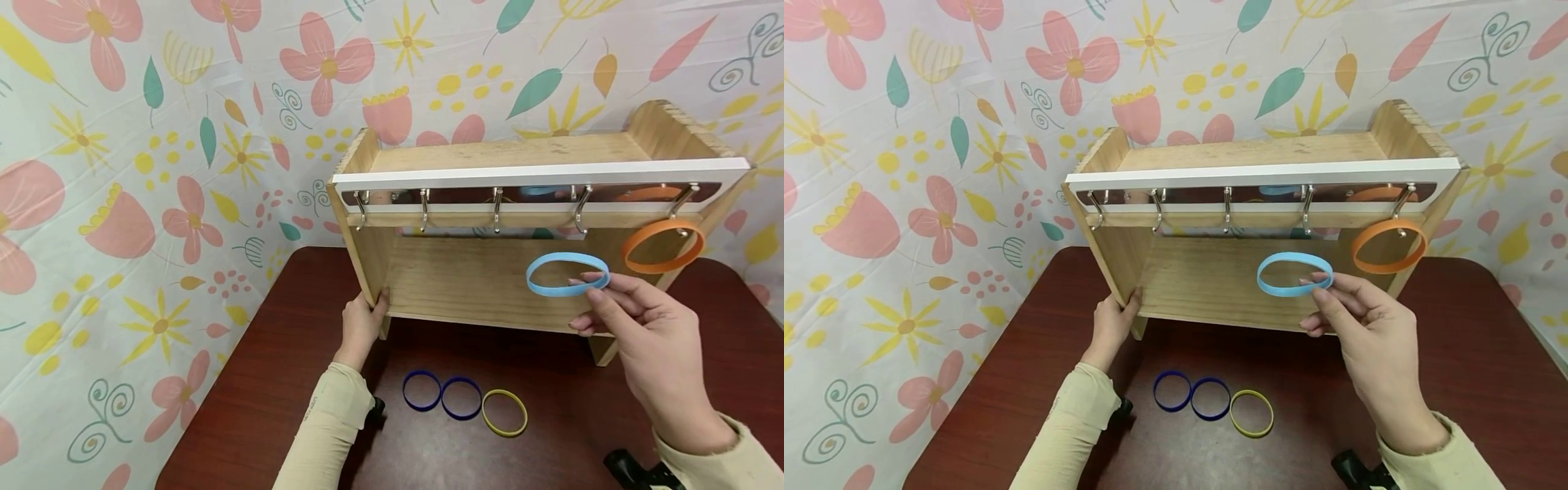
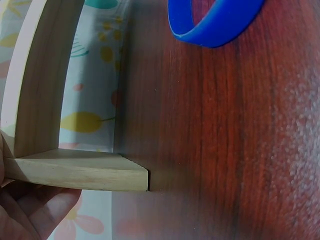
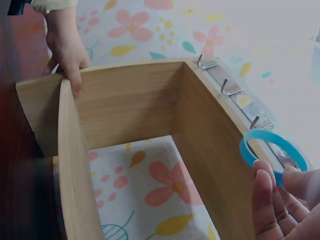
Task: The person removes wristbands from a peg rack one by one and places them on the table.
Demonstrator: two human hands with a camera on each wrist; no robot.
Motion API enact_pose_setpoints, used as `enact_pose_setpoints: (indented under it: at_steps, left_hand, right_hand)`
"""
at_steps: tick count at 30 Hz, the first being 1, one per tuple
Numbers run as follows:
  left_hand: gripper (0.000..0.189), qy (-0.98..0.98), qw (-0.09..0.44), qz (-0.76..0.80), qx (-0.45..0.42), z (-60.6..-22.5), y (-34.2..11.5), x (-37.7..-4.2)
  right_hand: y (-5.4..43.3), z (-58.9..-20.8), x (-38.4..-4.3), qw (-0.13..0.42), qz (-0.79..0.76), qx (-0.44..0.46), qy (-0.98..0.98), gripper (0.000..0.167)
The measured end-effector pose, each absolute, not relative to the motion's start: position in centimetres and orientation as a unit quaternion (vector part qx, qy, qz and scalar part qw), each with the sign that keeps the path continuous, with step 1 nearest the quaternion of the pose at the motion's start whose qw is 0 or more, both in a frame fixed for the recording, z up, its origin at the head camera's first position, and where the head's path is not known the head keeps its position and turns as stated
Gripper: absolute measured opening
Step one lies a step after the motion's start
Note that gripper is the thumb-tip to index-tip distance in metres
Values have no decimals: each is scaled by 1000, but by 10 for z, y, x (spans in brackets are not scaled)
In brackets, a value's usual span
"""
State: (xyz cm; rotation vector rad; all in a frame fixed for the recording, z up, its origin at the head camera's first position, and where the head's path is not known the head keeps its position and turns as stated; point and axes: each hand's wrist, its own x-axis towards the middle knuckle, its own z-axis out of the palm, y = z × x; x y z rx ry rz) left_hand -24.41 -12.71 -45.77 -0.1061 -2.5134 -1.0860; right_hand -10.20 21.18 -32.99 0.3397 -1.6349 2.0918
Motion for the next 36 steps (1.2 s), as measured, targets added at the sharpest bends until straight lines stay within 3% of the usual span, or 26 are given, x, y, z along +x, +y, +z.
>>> enact_pose_setpoints:
  at_steps: [36]
  left_hand:
    - [30, -897, 209, -386, -44, -457, -127, -244]
  right_hand:
    - [218, -348, -90, 214, 756, 113, -608, 25]
